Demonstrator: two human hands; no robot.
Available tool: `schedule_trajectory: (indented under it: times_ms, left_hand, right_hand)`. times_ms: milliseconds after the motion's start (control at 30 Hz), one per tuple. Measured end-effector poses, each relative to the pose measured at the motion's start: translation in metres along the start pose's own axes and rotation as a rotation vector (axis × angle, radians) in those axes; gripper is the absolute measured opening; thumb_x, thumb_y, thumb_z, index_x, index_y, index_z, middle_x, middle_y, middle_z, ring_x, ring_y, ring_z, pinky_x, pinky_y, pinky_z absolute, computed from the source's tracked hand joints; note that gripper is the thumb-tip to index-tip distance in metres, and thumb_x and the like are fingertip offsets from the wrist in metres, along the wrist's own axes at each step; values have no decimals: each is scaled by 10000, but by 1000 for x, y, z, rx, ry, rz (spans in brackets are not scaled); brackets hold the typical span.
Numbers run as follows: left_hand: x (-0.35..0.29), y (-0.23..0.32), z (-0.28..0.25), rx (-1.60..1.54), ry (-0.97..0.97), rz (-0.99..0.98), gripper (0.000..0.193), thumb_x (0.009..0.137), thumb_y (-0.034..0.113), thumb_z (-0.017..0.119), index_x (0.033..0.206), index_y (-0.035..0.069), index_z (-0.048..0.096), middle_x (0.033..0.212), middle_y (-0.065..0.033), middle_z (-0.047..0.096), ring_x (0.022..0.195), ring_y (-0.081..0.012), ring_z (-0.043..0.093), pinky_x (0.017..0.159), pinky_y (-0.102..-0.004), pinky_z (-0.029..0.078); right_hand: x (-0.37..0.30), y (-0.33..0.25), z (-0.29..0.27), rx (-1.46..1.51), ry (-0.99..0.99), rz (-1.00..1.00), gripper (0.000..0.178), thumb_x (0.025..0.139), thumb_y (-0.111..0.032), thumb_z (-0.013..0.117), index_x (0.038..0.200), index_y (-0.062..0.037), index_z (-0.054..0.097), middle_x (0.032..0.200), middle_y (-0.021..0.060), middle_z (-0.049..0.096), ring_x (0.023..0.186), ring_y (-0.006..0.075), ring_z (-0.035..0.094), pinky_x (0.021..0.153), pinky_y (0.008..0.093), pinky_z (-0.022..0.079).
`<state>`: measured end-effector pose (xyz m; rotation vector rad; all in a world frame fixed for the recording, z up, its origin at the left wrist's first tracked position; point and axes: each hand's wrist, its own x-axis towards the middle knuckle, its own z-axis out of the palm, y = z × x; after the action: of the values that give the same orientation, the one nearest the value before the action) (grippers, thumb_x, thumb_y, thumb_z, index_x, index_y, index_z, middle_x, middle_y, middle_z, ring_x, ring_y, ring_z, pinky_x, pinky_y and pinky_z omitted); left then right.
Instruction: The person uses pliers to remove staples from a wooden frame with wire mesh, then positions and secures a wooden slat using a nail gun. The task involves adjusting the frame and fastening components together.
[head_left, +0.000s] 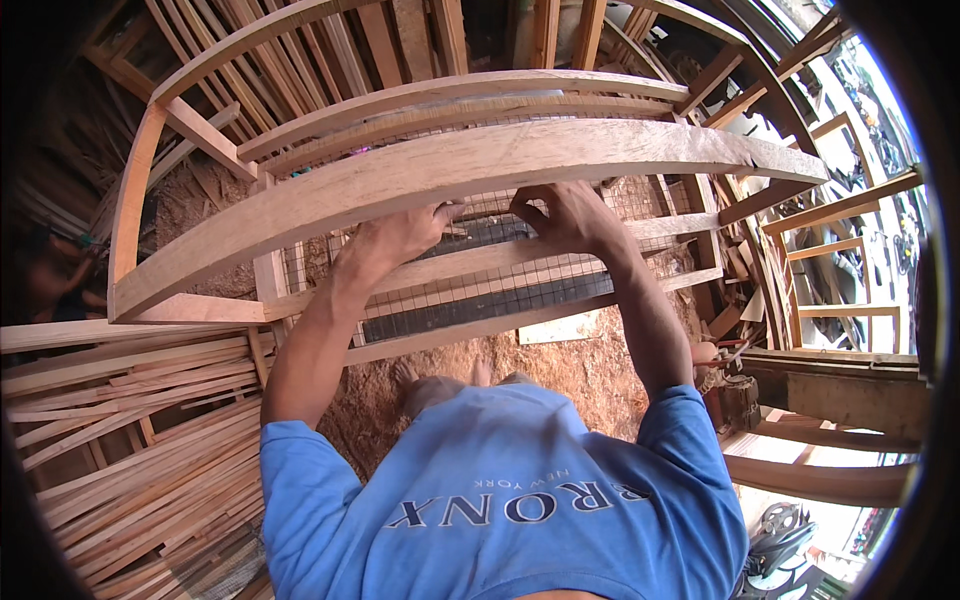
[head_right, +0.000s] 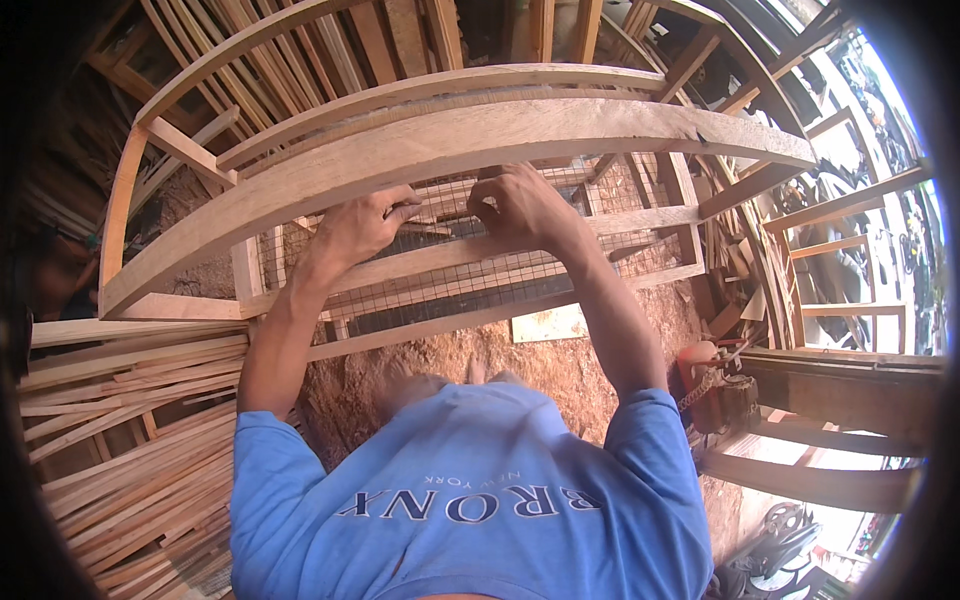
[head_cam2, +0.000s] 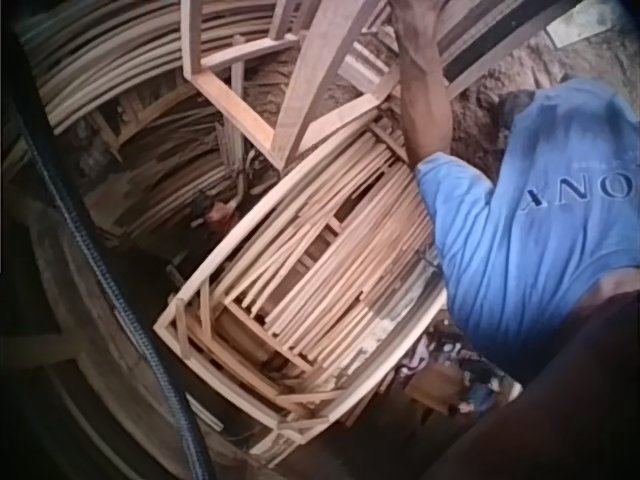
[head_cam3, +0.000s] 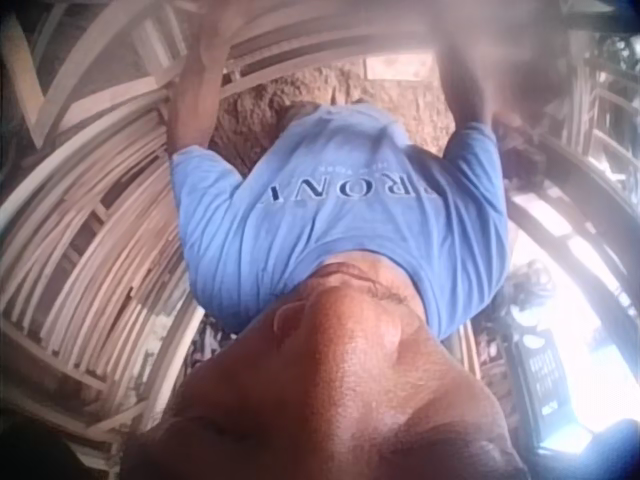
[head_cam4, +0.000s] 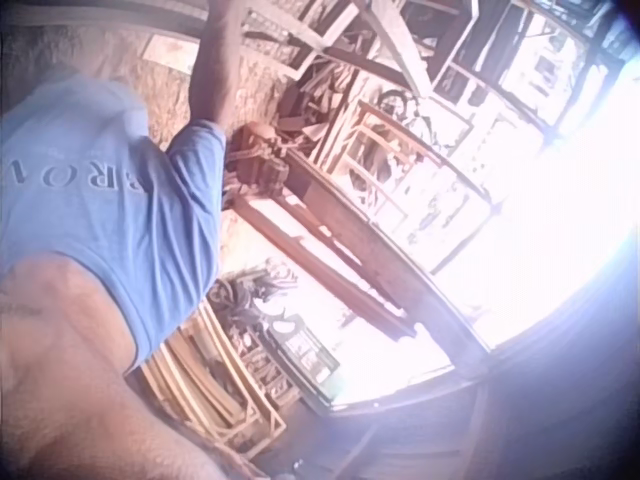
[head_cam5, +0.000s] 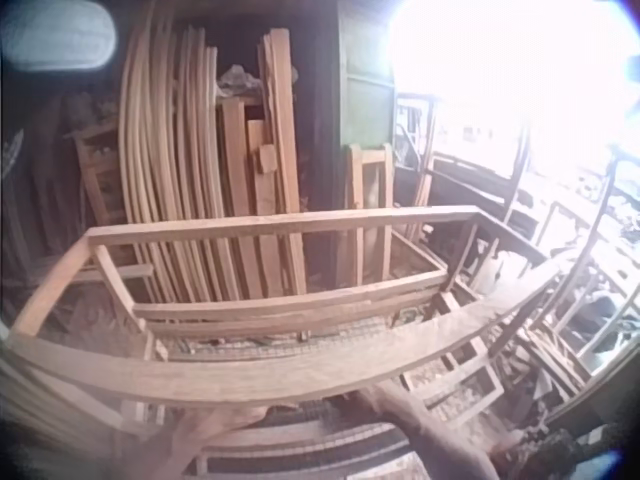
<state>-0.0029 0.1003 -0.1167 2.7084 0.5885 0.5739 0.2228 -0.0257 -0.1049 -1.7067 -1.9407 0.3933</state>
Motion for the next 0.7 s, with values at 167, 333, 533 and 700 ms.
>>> schedule_trajectory:
  times_ms: [167, 333, 533, 700]
  left_hand:
    - [-3, 6, -4, 31, -66, -40, 184, 907, 223, 726, 1021, 86, 771, 956, -130, 762, 878, -307, 728, 798, -407, 567]
    - [-1, 10, -6, 3, -2, 5, 204, 928, 242, 710, 1046, 83, 759, 959, -135, 757, 887, -312, 729, 791, -407, 568]
    - [-1, 9, -6, -83, -63, -40, 185, 940, 227, 698, 1036, 75, 743, 984, -131, 753, 897, -302, 731, 771, -395, 569]
    - [-2, 6, -4, -20, -30, -11, 180, 941, 217, 697, 1036, 71, 741, 976, -129, 752, 900, -300, 731, 771, -403, 566]
  right_hand:
    - [-2, 6, 2, -8, 136, 38, 203, 856, -125, 675, 1018, -13, 726, 962, 202, 726, 963, 393, 679, 879, 476, 506]
    - [-2, 19, 11, -212, 246, 100, 317, 906, -210, 674, 1168, -30, 670, 1026, 214, 714, 1044, 389, 663, 1008, 495, 417]
    - [-8, 27, 18, -279, 166, 150, 331, 935, -283, 663, 1115, -5, 668, 1008, 216, 707, 1113, 360, 629, 1042, 480, 376]
    - [-2, 26, 16, -166, 128, 173, 332, 948, -258, 654, 1078, 47, 657, 981, 249, 694, 1073, 376, 625, 1008, 484, 388]
